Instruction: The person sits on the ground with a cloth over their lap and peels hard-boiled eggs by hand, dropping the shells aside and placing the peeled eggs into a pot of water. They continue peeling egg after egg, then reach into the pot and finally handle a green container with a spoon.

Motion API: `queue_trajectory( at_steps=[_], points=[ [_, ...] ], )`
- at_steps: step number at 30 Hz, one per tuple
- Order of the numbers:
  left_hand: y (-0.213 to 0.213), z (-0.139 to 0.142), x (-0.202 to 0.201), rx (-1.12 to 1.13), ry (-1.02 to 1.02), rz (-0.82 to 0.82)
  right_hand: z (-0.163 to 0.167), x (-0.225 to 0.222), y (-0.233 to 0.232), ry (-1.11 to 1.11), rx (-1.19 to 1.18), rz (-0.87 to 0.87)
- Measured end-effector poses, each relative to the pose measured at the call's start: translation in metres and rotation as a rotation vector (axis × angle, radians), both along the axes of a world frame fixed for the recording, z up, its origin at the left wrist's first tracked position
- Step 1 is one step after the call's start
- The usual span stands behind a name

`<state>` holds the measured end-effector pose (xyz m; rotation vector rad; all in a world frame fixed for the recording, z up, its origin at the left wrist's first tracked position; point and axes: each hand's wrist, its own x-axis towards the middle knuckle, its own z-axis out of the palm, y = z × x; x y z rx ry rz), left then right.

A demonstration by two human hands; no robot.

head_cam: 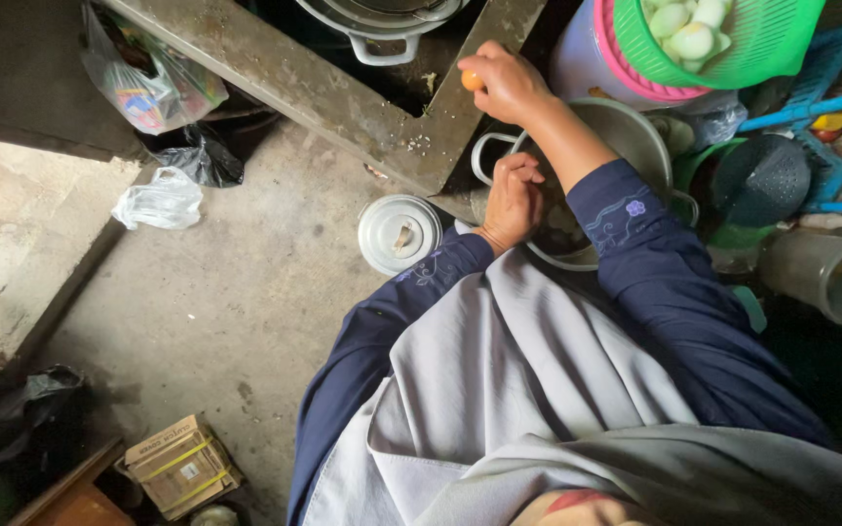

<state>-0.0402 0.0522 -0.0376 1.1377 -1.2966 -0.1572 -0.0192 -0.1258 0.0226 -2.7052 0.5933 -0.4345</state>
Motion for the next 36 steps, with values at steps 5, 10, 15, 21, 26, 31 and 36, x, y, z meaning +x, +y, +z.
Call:
queue_trajectory(
  at_steps=[5, 10, 15, 21, 26, 31, 36],
  points=[
    [-0.005, 0.003, 0.005, 0.013, 0.013, 0.025, -0.003, 0.003, -0.01, -0.138, 0.091, -0.058],
    [-0.007, 0.024, 0.004, 0.194, 0.432, 0.024, -0.001, -0.045, -0.009, -0.343, 0.932, -0.213],
    [-0.021, 0.032, 0.026, 0.233, 0.464, -0.145, -0.008, -0.13, 0.026, -0.421, 1.433, -0.137],
    [-0.032, 0.009, 0.02, 0.295, 0.234, -0.191, -0.048, -0.183, 0.045, -0.227, 1.361, -0.384],
    [-0.037, -0.011, 0.01, 0.32, 0.315, -0.223, -0.064, -0.176, 0.072, 0.585, 0.488, -0.334],
    [-0.037, -0.013, 0.002, 0.406, 0.23, -0.169, -0.081, -0.176, 0.075, 0.614, 0.395, -0.301],
    [-0.037, -0.017, -0.004, 0.352, 0.16, -0.088, -0.122, -0.214, 0.039, 0.489, 0.346, -0.587]
  ],
)
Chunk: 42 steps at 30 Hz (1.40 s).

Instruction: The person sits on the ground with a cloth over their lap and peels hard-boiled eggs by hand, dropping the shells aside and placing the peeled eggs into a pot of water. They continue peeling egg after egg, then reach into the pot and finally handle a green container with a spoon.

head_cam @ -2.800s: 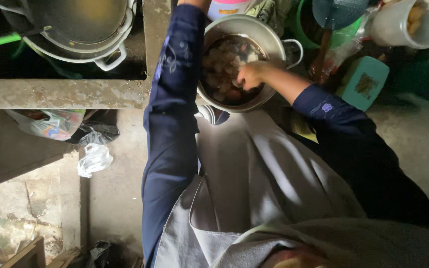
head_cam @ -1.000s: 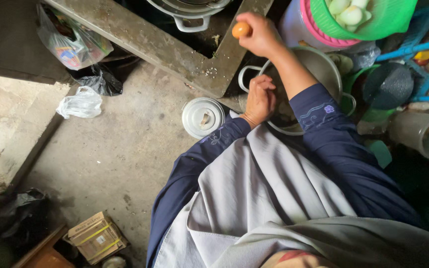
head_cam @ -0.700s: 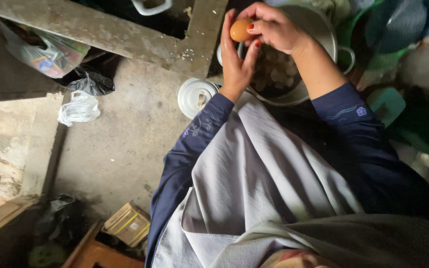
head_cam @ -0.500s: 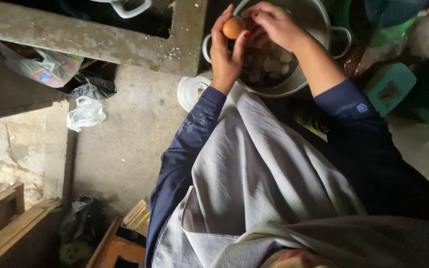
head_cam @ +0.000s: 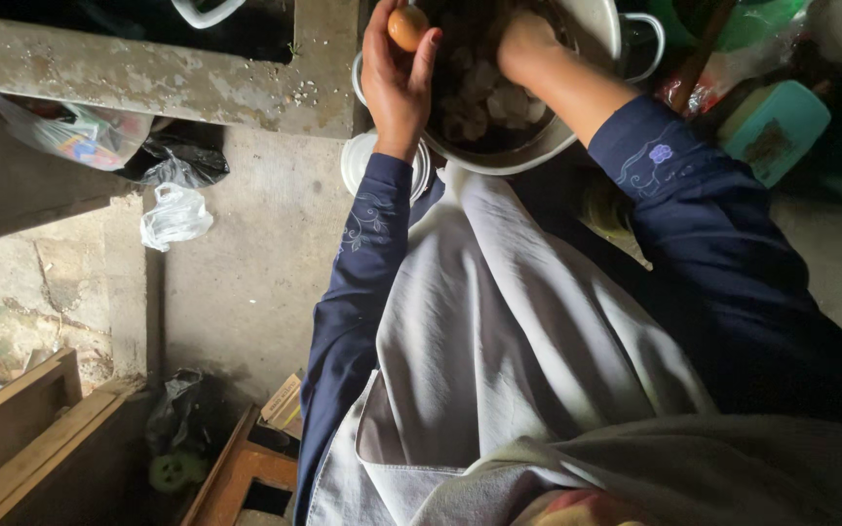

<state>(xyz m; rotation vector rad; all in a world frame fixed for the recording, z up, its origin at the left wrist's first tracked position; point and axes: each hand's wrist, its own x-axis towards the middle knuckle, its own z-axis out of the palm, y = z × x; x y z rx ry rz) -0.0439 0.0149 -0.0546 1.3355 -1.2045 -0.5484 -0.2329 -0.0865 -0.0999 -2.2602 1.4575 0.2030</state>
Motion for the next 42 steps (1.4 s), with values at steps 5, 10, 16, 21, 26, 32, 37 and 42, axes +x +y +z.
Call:
queue_trajectory(
  at_steps=[5, 10, 16, 21, 26, 32, 37, 42],
  points=[
    [-0.003, -0.005, -0.012, 0.08, 0.283, -0.064, -0.017, -0.037, -0.004, 0.041, -0.223, 0.131],
    [0.007, 0.005, -0.025, 0.015, 0.309, -0.107, 0.005, -0.056, -0.004, -0.293, -0.186, 0.12],
    [0.012, 0.022, -0.053, 0.094, -0.114, -0.114, 0.07, -0.039, 0.013, -1.172, 0.257, 0.063],
    [0.014, 0.031, -0.063, 0.091, -0.14, -0.155, 0.1, -0.04, 0.021, -1.118, 0.198, 0.113],
    [0.021, 0.029, -0.066, 0.036, -0.288, -0.067, 0.094, -0.048, 0.017, -1.052, 0.171, 0.111],
    [0.024, 0.021, -0.072, 0.092, -0.107, -0.095, 0.081, -0.05, 0.012, -0.904, -0.082, 0.159],
    [0.021, 0.019, -0.076, 0.06, -0.025, -0.092, 0.078, -0.064, 0.02, -0.722, -0.588, 0.239],
    [0.016, 0.017, -0.073, -0.014, -0.033, -0.084, 0.077, -0.058, 0.03, -1.08, -0.12, 0.027]
  ],
)
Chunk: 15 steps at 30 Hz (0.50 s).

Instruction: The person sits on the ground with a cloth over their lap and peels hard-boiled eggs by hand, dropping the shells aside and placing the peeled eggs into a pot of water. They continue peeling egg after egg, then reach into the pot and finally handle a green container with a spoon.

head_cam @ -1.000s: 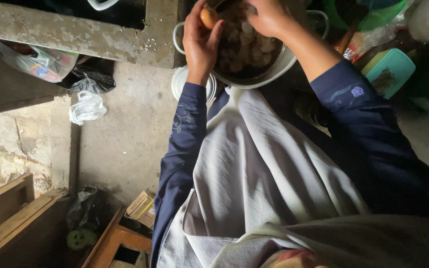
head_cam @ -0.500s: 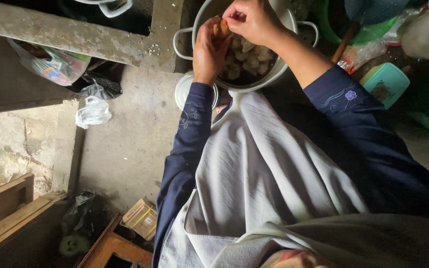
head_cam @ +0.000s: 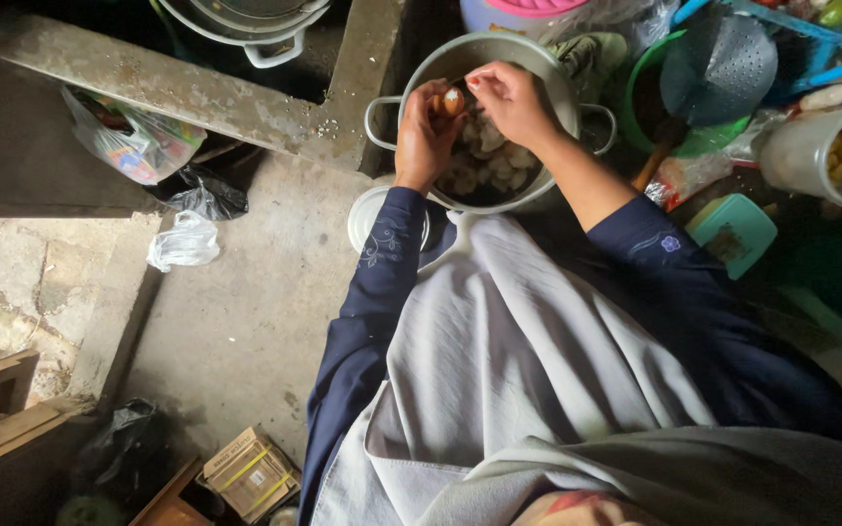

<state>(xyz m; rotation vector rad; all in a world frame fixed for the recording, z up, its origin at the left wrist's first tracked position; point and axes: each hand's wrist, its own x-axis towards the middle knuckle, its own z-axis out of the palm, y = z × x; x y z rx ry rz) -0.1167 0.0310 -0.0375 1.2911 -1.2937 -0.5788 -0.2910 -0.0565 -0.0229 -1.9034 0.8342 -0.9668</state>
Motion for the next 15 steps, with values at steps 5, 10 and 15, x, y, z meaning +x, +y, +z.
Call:
queue_trajectory(
  at_steps=[5, 10, 15],
  points=[
    [0.003, 0.003, -0.001, -0.034, -0.131, 0.017, 0.009, 0.013, 0.004, -0.061, 0.195, 0.08],
    [0.003, 0.007, -0.003, 0.005, -0.177, -0.003, 0.013, 0.005, 0.006, 0.113, -0.117, -0.048],
    [0.002, 0.01, -0.006, -0.057, -0.134, 0.074, 0.003, -0.004, 0.002, 0.246, -0.182, -0.074]
  ],
)
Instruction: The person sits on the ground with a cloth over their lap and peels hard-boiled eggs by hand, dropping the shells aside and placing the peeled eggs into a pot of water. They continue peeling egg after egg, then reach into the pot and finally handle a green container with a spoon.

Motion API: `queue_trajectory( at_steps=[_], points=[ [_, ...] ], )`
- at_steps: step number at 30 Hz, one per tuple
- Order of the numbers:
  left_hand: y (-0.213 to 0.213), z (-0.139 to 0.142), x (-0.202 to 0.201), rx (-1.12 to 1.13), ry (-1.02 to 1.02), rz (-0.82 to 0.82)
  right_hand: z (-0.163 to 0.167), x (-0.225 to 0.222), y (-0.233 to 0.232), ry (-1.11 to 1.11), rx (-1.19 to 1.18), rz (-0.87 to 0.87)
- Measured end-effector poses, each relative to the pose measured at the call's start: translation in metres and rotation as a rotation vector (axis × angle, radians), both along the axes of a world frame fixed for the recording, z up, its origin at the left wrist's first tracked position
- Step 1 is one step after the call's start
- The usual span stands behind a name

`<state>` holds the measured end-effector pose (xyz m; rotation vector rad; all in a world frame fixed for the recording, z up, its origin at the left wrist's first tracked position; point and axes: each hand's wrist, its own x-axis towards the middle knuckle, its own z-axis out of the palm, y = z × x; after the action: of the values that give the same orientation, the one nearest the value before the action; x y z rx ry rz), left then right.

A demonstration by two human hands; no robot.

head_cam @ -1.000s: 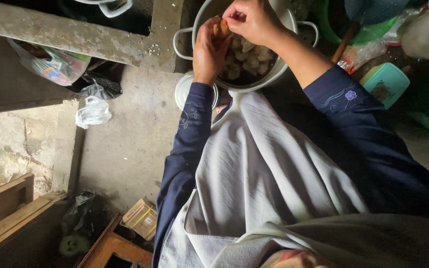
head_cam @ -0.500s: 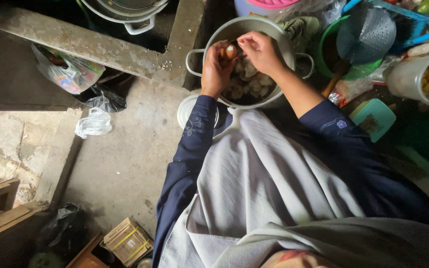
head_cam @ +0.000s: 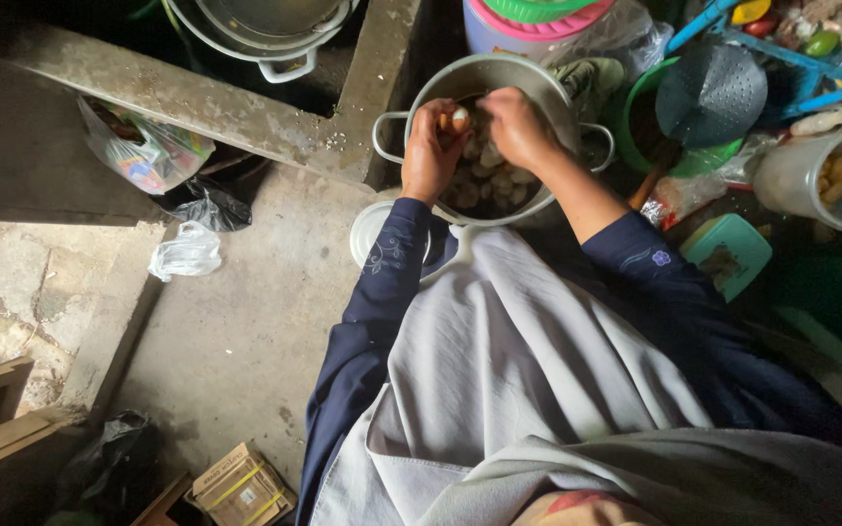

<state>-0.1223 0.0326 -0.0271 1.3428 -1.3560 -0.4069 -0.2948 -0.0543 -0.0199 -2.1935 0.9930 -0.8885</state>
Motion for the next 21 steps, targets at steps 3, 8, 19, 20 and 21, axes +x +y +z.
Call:
queue_trajectory(
  at_steps=[3, 8, 19, 20, 21],
  points=[
    [0.002, 0.003, -0.001, 0.051, -0.018, 0.037, 0.0, 0.0, 0.005, -0.026, -0.14, 0.04],
    [0.002, 0.007, 0.003, 0.075, -0.059, 0.053, 0.023, 0.007, 0.023, -0.21, -0.025, 0.209],
    [0.001, 0.01, 0.005, 0.094, -0.08, -0.029, 0.047, 0.008, 0.018, -0.078, 0.072, 0.224],
    [0.001, 0.011, 0.005, 0.099, -0.08, -0.027, 0.044, 0.006, 0.015, -0.054, 0.104, 0.233],
    [0.001, 0.011, 0.005, 0.105, -0.08, -0.025, 0.042, 0.004, 0.013, -0.018, 0.066, 0.246]
  ],
)
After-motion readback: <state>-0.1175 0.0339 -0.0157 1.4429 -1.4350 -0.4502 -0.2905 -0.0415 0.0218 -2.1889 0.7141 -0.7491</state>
